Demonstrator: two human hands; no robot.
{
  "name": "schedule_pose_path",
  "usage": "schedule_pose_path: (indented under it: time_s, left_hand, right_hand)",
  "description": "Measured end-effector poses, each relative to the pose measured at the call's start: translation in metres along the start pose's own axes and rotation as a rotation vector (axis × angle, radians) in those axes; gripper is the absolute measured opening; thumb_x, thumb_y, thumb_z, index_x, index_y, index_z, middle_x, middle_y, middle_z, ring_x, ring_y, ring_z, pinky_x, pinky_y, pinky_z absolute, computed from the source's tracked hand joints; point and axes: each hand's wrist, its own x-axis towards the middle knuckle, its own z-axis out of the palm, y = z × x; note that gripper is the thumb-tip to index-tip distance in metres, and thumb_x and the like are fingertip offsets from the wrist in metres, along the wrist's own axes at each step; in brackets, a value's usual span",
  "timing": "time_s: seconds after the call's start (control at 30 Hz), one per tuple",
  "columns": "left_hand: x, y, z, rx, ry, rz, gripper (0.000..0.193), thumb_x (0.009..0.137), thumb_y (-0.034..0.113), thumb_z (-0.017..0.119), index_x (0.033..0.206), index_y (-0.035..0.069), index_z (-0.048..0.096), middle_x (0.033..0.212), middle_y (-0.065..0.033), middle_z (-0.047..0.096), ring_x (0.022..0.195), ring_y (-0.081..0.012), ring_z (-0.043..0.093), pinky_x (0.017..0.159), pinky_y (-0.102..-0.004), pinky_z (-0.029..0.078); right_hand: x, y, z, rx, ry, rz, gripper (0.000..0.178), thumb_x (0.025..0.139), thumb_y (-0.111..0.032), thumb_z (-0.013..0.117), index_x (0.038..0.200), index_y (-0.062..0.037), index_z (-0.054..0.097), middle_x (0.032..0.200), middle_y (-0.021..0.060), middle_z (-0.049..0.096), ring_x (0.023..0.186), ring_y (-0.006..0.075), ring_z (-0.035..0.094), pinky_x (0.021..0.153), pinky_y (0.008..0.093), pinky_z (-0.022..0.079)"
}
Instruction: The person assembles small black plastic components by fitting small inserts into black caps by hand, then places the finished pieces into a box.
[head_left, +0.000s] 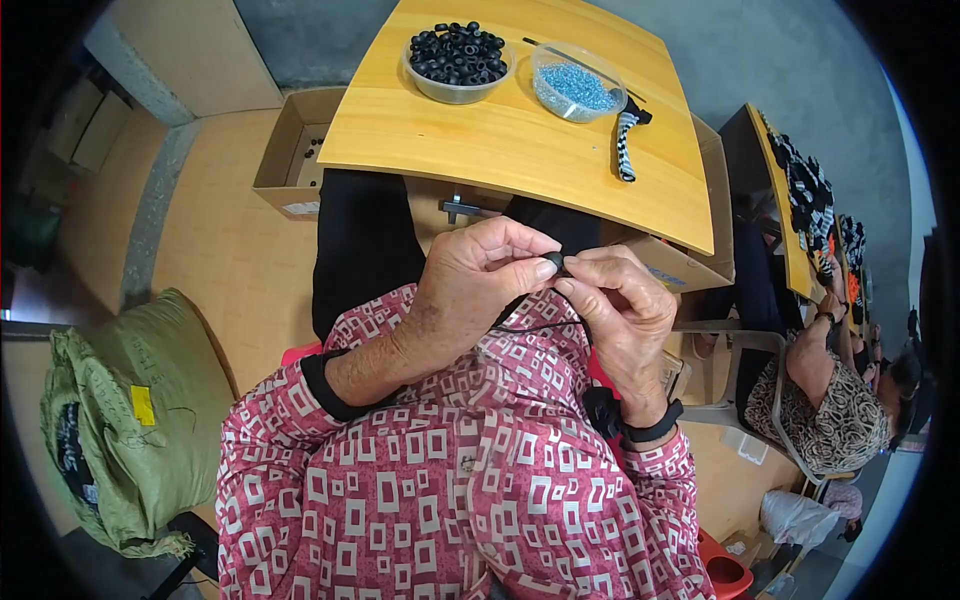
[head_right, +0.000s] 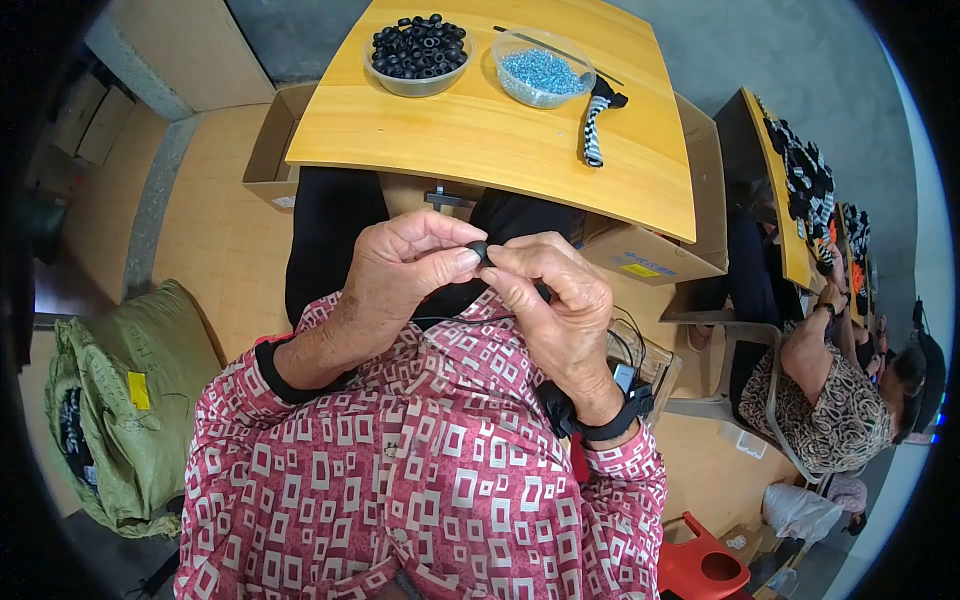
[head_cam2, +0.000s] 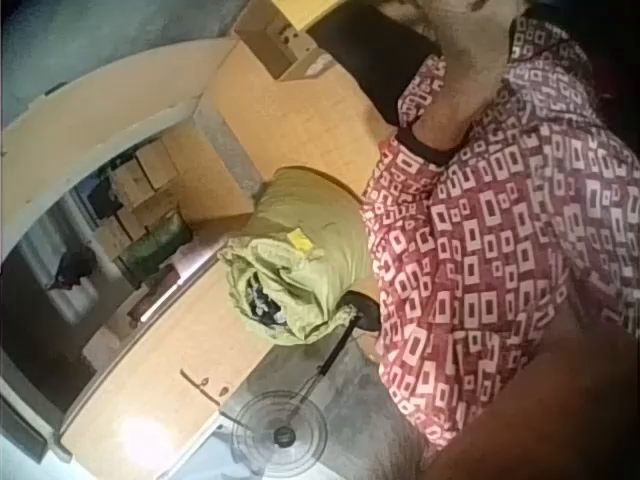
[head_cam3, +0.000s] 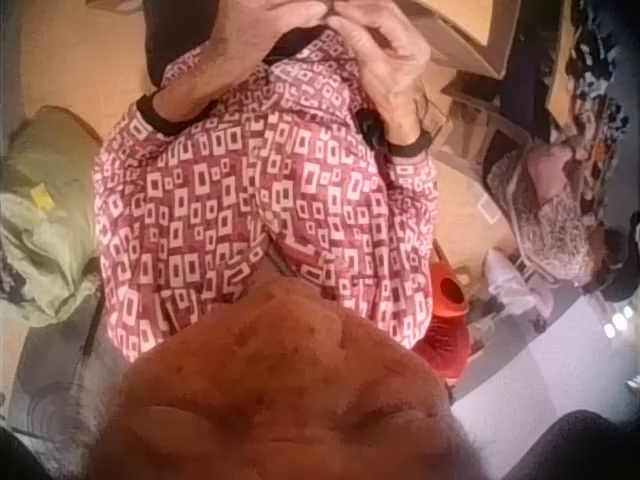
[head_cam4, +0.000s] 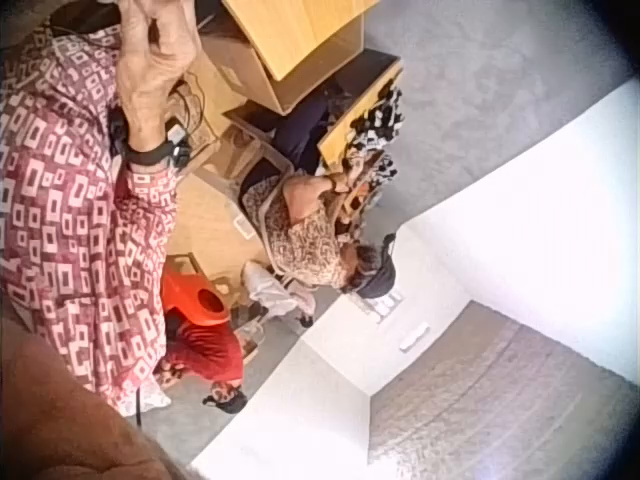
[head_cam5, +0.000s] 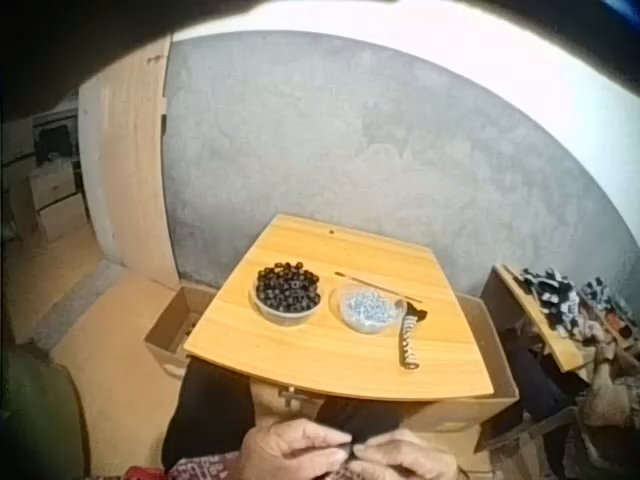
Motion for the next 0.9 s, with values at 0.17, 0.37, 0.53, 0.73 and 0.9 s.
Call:
schedule_pose_path:
  time_s: [0.17, 0.37, 0.53, 0.73, 0.9]
  left_hand:
    - [-0.002, -0.003, -0.002, -0.058, -0.026, 0.007, 0.018, 0.089, 0.003, 0.063, 0.106, -0.001, 0.064, 0.09, -0.0062, 0.068, 0.08, -0.0082, 0.063, 0.071, -0.0207, 0.052]
    - [-0.003, -0.002, -0.009, -0.074, -0.092, -0.008, 0.019, 0.089, 0.011, 0.066, 0.107, 0.005, 0.067, 0.081, -0.0008, 0.068, 0.074, -0.0036, 0.059, 0.058, -0.0179, 0.042]
    - [-0.005, -0.008, -0.015, 0.042, -0.121, -0.021, 0.02, 0.088, 0.007, 0.067, 0.107, 0.003, 0.068, 0.085, -0.0025, 0.069, 0.076, -0.005, 0.061, 0.066, -0.0195, 0.049]
    - [-0.007, -0.011, -0.022, 0.133, -0.164, -0.032, 0.019, 0.086, 0.001, 0.067, 0.105, 0.0, 0.068, 0.09, -0.0051, 0.069, 0.081, -0.0075, 0.062, 0.076, -0.0209, 0.052]
    - [-0.01, -0.016, -0.024, 0.259, -0.173, -0.008, 0.017, 0.083, 0.002, 0.07, 0.1, 0.001, 0.069, 0.086, -0.0034, 0.069, 0.08, -0.0059, 0.063, 0.072, -0.0196, 0.051]
  right_hand:
    - [0.001, -0.002, -0.003, 0.163, -0.029, 0.116, 0.013, 0.076, 0.007, 0.072, 0.087, 0.0027, 0.067, 0.083, 0.007, 0.066, 0.074, 0.011, 0.059, 0.064, 0.0226, 0.047]
    - [0.008, 0.001, -0.011, 0.343, -0.155, 0.281, 0.009, 0.077, 0.006, 0.073, 0.082, 0.0002, 0.067, 0.083, 0.0017, 0.066, 0.074, 0.0043, 0.056, 0.064, 0.0201, 0.046]
    - [0.012, 0.005, -0.018, 0.036, -0.353, -0.082, 0.007, 0.078, 0.0, 0.071, 0.081, -0.0004, 0.065, 0.079, 0.0096, 0.064, 0.073, 0.0202, 0.064, 0.065, 0.0286, 0.051]
    - [0.02, 0.011, -0.019, -0.006, -0.455, -0.191, 0.01, 0.078, -0.005, 0.073, 0.082, -0.0017, 0.064, 0.076, 0.0082, 0.064, 0.072, 0.0218, 0.064, 0.062, 0.0304, 0.051]
    - [0.009, 0.009, -0.018, 0.105, -0.48, 0.097, 0.013, 0.077, -0.006, 0.075, 0.079, -0.0016, 0.063, 0.074, 0.007, 0.064, 0.068, 0.0185, 0.064, 0.059, 0.0289, 0.05]
